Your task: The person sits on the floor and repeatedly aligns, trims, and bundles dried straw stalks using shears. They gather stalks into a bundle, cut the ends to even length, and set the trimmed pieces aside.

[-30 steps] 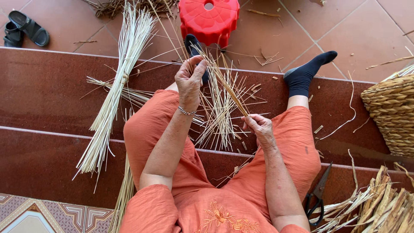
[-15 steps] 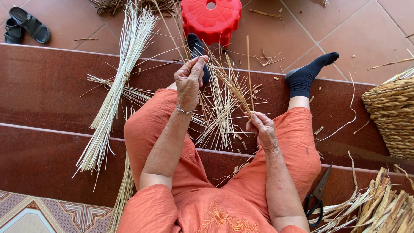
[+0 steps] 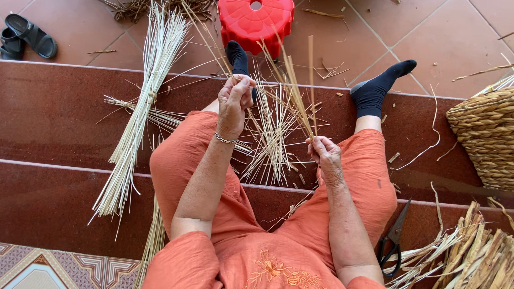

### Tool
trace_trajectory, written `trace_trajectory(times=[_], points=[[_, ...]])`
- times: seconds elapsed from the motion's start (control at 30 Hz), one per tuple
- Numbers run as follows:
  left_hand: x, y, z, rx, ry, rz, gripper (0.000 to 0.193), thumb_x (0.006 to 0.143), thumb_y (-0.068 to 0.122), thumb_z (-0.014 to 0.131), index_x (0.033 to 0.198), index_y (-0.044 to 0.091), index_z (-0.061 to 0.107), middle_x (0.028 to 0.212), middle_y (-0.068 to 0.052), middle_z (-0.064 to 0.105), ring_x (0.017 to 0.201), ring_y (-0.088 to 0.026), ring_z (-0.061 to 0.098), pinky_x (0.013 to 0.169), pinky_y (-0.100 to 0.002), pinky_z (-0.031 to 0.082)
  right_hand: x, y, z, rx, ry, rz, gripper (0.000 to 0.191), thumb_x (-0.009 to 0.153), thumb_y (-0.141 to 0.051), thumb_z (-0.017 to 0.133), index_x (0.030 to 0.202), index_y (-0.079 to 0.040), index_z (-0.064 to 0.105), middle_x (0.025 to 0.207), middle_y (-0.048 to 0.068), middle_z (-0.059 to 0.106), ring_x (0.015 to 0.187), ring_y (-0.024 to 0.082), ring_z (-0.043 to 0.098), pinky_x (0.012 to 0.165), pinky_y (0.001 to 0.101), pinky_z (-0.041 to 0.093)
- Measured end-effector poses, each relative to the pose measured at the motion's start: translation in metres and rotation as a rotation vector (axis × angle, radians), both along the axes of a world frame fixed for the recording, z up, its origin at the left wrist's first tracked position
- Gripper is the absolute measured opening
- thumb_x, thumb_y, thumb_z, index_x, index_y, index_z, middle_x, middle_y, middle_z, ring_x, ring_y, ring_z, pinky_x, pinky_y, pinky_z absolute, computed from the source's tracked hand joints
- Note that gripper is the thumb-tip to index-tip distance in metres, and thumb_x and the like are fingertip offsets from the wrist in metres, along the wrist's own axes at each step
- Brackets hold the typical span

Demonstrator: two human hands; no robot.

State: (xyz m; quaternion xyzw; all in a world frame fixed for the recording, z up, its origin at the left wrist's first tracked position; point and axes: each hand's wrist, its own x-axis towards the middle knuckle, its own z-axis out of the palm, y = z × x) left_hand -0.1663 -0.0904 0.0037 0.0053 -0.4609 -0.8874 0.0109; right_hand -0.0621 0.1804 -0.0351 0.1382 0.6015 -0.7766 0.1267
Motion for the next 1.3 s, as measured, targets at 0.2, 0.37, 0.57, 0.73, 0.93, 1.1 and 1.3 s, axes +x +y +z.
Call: trace_trajectory(times=[0.2,0.37,0.57,0.73,0.93,1.1,1.3], points=[[0.003,-0.001,0.005,-0.010,0.069,-0.108,0.016,0.094,0.000,0.049,0.103,0.006,0.061,0.097,-0.004,0.065,0.070,-0.006,0.043,0.065,-0.020,0.039,0.001,-0.002,-0.002,0.046,0.013,0.038,0.023,0.105,-0.023,0.062,0.100,-0.005,0.074,0.074,-0.001,0.066,0.055,0.002,0.051,0.049,0.0174,0.040],[-0.002,-0.005,0.013,0.129,-0.089,-0.143,0.020,0.102,0.010,0.047,0.119,0.006,0.057,0.086,-0.007,0.065,0.065,-0.007,0.046,0.060,-0.021,0.042,0.003,0.000,-0.006,0.072,0.017,0.061,0.021,0.104,-0.021,0.063,0.103,-0.004,0.076,0.073,-0.001,0.066,0.055,0.002,0.048,0.048,0.0165,0.036],[0.000,-0.005,0.017,0.025,-0.103,-0.138,0.028,0.107,0.021,0.061,0.129,0.007,0.052,0.075,-0.001,0.063,0.058,-0.003,0.046,0.051,-0.017,0.036,0.005,-0.001,-0.012,0.062,0.026,0.097,0.020,0.102,-0.019,0.066,0.102,-0.003,0.077,0.071,0.000,0.068,0.054,0.002,0.049,0.047,0.0167,0.035],[0.002,-0.002,0.008,-0.123,-0.031,-0.032,0.021,0.108,0.023,0.062,0.114,0.003,0.064,0.076,-0.001,0.065,0.057,-0.002,0.049,0.049,-0.017,0.035,0.006,0.001,-0.013,0.089,0.047,0.118,0.020,0.103,-0.020,0.066,0.103,-0.004,0.077,0.071,0.001,0.069,0.053,0.002,0.049,0.046,0.0173,0.037],[0.002,-0.008,0.000,-0.084,-0.022,0.036,0.016,0.109,0.012,0.062,0.111,-0.001,0.071,0.080,0.001,0.062,0.057,0.000,0.038,0.050,-0.018,0.031,0.006,0.004,-0.012,0.109,0.028,0.164,0.021,0.103,-0.021,0.064,0.102,-0.004,0.077,0.069,0.000,0.067,0.051,0.002,0.047,0.046,0.0175,0.036],[0.001,-0.015,0.008,0.002,-0.013,-0.039,0.031,0.104,0.012,0.045,0.113,-0.005,0.069,0.088,-0.007,0.069,0.066,-0.006,0.046,0.061,-0.023,0.041,0.006,0.005,-0.011,0.107,0.025,0.174,0.022,0.103,-0.021,0.063,0.102,-0.004,0.077,0.068,0.000,0.066,0.050,0.002,0.045,0.046,0.0177,0.035],[0.002,-0.016,0.025,0.217,-0.028,-0.147,0.040,0.099,0.016,0.044,0.132,0.000,0.059,0.084,-0.010,0.070,0.064,-0.008,0.048,0.061,-0.022,0.042,0.004,0.005,-0.010,0.046,0.002,0.182,0.024,0.103,-0.022,0.062,0.102,-0.003,0.076,0.068,0.000,0.065,0.050,0.003,0.044,0.045,0.0182,0.033]])
